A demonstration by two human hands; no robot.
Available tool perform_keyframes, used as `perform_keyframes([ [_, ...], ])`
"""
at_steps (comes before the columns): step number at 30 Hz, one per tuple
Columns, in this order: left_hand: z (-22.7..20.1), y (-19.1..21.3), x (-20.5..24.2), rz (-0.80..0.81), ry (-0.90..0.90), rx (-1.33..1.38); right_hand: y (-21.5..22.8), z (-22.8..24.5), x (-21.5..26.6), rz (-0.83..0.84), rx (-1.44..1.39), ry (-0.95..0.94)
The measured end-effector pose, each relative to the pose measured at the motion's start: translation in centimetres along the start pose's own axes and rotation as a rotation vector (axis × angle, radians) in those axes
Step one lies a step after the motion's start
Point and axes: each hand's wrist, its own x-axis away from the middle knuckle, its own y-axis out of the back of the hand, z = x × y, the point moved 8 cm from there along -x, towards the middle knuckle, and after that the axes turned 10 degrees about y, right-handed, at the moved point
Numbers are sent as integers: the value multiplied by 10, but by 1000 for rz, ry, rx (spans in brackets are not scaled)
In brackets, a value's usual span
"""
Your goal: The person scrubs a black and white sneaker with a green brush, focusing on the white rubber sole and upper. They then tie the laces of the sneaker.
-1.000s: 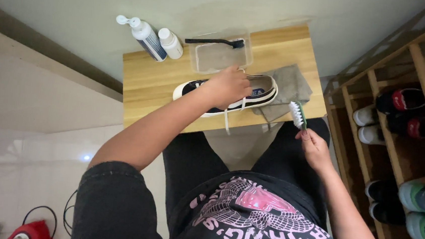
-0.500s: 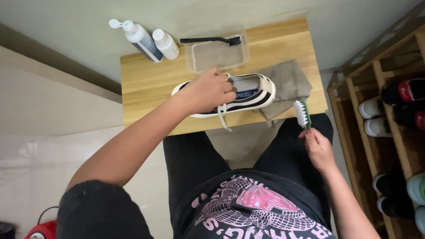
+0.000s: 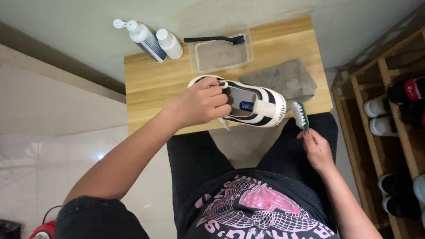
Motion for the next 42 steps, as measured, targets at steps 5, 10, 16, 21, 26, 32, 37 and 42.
perform_keyframes([
  [5, 1, -24, -5, 11, 118, 75, 6, -7, 5, -63, -69, 14],
  [10, 8, -33, -32, 270, 428, 177, 2, -29, 7, -227, -328, -4],
  [16, 27, -53, -32, 575, 1036, 379, 2, -33, 12, -297, -430, -19],
  [21, 17, -65, -19, 689, 1315, 592, 2, -43, 12, -313, -477, -38],
  [26, 19, -100, 14, 659, 1529, 634, 2, -47, 13, -316, -489, -59],
  [32, 37, -150, 69, 425, 1936, 684, 3, -61, 13, -329, -505, -95],
  [37, 30, -147, 71, 191, 2135, 835, 1, -36, 13, -321, -511, -73],
  [42, 19, -162, 70, -318, 2321, 1299, 2, -37, 13, -330, -525, -69],
])
